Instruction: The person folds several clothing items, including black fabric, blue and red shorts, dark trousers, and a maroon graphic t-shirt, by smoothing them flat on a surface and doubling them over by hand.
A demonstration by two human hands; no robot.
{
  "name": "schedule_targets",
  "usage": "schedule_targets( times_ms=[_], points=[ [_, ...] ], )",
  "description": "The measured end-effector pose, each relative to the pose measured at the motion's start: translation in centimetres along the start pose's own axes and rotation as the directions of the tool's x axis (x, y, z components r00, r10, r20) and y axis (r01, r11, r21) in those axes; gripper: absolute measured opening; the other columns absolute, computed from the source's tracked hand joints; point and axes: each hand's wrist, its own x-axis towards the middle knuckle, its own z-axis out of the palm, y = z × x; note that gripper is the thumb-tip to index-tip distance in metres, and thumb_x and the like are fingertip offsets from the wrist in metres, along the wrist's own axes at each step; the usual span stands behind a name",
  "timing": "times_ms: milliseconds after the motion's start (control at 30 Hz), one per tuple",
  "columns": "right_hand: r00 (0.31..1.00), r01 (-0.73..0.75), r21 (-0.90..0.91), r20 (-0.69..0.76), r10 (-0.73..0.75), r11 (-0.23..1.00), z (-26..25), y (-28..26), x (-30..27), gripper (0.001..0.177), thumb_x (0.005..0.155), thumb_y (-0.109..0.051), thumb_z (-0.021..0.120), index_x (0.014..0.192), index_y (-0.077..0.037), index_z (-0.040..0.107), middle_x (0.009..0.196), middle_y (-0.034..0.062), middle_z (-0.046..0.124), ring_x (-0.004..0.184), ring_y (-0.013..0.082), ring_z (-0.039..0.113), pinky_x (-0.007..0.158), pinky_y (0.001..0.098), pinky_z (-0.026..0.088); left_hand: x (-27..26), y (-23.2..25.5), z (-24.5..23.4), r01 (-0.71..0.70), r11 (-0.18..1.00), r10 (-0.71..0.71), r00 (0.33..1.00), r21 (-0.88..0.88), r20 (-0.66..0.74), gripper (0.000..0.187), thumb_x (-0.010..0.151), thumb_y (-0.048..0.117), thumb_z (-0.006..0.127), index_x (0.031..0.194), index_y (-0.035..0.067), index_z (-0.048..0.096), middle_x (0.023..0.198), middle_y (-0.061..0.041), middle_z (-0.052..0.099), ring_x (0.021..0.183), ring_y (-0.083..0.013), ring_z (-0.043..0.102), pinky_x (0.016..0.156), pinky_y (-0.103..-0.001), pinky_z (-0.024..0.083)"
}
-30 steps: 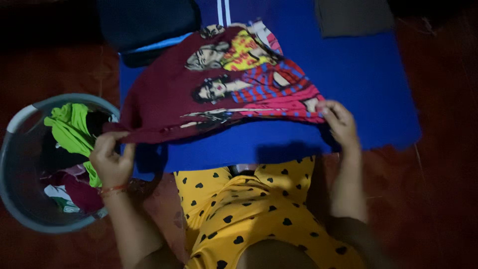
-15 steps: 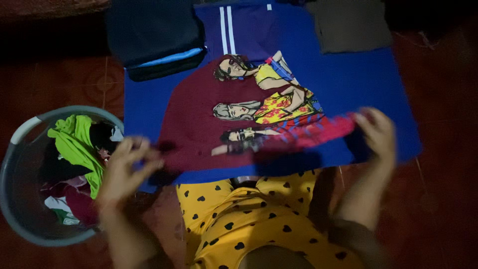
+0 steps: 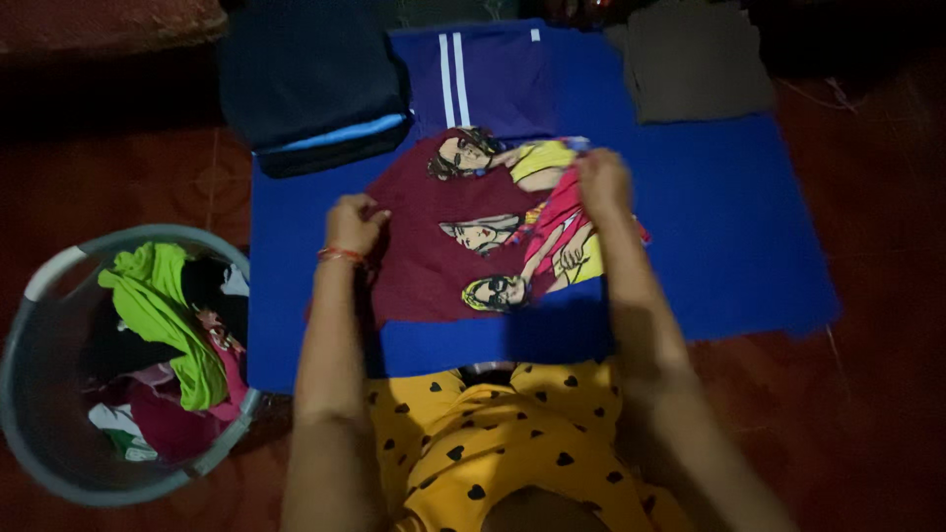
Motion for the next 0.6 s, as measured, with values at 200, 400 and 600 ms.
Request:
schedule_targets(
  times_ms=[200,400,600],
  points=[
    [0.969,-0.247,0.060,0.050,0.244,0.967,-9.7,6.8,-8.3,0.029,0.100,-0.029,0.072,0.098,-0.001,0.069,0.083,0.0177,0.065,0.072,0.0336,0.062,0.066,0.0446,0.049,-10.4,1.4,-9.2,0.058,0.998,-0.055,0.987,-0.012,0.148,0.032,0.085,0.028,0.083,0.098,0.000,0.074,0.094,-0.016,0.071,0.084,-0.0323,0.069,0.074,-0.042,0.054],
    [0.909,-0.355,0.147,0.284,0.304,0.923,-13.9,7.8,-17.6,0.025,0.093,-0.025,0.079,0.103,-0.003,0.075,0.096,0.0103,0.066,0.084,0.0214,0.061,0.073,0.0337,0.048,-18.0,4.9,-10.5,0.049,0.995,-0.089,0.850,0.090,0.519,0.033,0.076,0.030,0.086,0.096,0.004,0.079,0.111,-0.015,0.070,0.101,-0.0302,0.067,0.088,-0.040,0.054],
    [0.991,-0.123,0.509,0.013,0.135,0.852,-14.9,5.4,-17.6,0.015,0.099,-0.013,0.075,0.109,-0.003,0.072,0.117,0.0073,0.068,0.110,0.0169,0.061,0.101,0.0303,0.047,-17.1,10.3,-12.4,-0.392,0.906,0.355,0.908,0.157,0.223,0.023,0.065,0.014,0.086,0.085,0.006,0.079,0.134,-0.014,0.063,0.122,-0.0413,0.057,0.101,-0.048,0.046]
  ],
)
